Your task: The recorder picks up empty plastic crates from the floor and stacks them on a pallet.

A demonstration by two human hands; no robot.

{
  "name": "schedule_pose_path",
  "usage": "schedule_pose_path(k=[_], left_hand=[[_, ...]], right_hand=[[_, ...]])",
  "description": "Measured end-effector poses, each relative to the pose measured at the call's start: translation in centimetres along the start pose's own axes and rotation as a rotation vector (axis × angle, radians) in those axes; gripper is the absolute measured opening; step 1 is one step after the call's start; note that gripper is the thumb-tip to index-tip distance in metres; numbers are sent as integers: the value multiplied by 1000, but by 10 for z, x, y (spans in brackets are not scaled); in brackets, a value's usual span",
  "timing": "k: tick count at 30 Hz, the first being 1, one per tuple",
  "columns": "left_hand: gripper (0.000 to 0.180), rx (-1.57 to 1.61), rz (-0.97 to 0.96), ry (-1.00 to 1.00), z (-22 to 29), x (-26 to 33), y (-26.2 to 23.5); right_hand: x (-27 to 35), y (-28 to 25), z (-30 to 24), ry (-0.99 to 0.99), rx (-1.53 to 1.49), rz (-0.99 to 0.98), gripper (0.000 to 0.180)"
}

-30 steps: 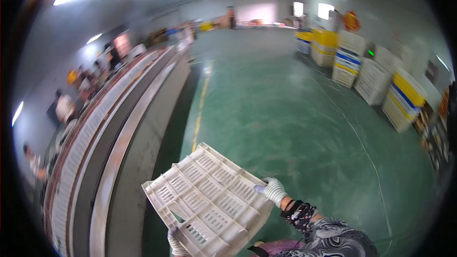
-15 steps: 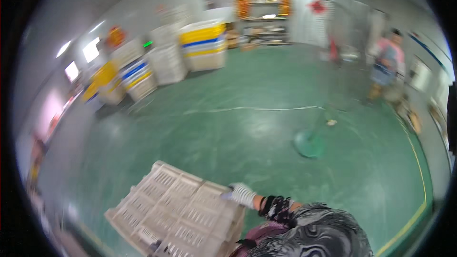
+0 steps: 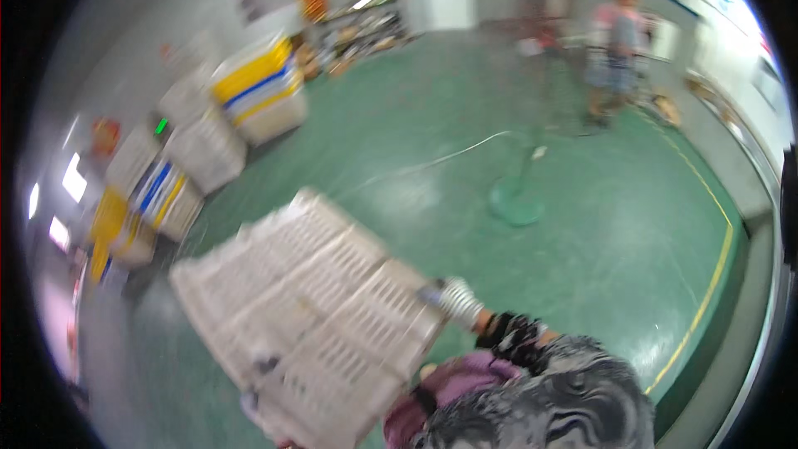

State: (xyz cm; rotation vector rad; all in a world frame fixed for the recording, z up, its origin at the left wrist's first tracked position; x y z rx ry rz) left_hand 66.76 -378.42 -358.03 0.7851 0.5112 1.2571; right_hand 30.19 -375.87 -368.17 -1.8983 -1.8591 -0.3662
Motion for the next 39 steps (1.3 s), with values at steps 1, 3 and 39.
schedule_pose_path(k=[1, 3, 39], left_hand=[[58, -3, -24, -19, 25, -20, -25], [58, 32, -51, 37, 8, -31, -51], [41, -265, -364, 294, -3, -818, -604]], right_hand=[[-22, 23, -7, 32, -143, 53, 61], [-63, 37, 15, -171, -287, 49, 59], [-1069, 266, 42, -523, -384, -35, 47]])
Point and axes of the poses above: each hand's wrist, its own x-axis away from the middle knuckle, its own y-axis out of the palm, z = x × y, the point moved 7 cm from there along -x, towards the middle knuckle, and after that the axes turned 15 degrees about -z, right-handed, at the moved point
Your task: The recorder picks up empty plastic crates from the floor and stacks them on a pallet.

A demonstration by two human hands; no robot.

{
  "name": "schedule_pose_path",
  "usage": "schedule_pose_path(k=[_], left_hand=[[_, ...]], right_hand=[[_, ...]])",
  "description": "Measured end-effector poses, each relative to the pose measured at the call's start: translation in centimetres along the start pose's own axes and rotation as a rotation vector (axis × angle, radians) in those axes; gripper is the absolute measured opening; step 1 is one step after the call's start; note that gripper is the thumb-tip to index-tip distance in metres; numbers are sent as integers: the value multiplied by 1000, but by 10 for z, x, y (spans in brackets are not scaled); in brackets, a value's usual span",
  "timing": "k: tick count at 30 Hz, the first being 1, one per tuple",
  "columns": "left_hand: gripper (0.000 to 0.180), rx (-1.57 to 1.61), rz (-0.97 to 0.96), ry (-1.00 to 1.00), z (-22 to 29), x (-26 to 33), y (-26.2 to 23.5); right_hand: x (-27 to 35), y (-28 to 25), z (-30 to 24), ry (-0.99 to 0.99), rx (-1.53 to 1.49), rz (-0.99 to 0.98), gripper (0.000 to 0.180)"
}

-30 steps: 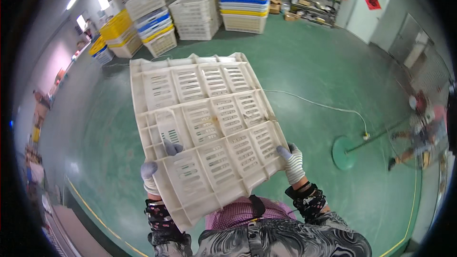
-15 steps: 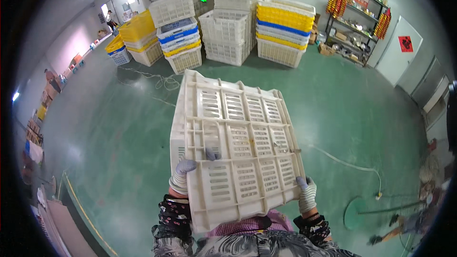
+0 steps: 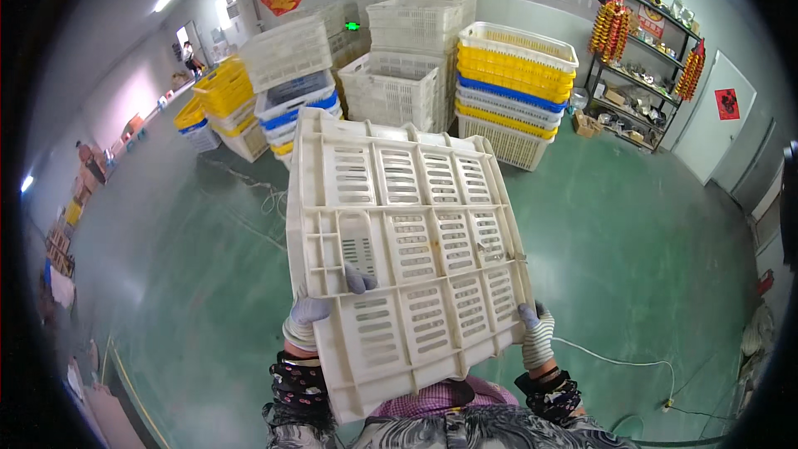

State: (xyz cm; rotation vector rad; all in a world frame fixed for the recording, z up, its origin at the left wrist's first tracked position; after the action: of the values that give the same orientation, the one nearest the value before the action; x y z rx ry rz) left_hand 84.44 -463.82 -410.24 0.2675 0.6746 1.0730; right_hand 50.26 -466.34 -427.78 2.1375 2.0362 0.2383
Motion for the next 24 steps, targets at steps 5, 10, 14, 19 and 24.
schedule_pose_path(k=[5, 10, 14, 19, 24], left_hand=[[44, -22, -48, -23, 35, -112, -17], [46, -162, -198, -87, 45, -222, -30], [43, -259, -530, -159, 46, -303, -16], [42, -355, -718, -229, 22, -394, -8], [56, -605, -844, -193, 21, -467, -22]], right_hand=[[-101, 37, -62, -88, -51, -33, 46], [-174, 37, -65, -165, -83, 191, 40], [-226, 28, -60, -238, -206, 241, 36], [-349, 9, -45, -326, -252, 167, 35], [-476, 52, -28, -224, -521, 13, 41]])
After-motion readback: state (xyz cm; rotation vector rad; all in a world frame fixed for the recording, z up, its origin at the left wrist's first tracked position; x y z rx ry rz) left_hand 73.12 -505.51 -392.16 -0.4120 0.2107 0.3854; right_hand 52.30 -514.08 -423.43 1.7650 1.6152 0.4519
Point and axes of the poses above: each hand's wrist, its own x-axis away from the middle knuckle, its own y-axis out of the palm, z = x × y, the point moved 7 cm from there along -x, towards the middle knuckle, and after that the axes turned 15 degrees about -z, right-handed, at the moved point
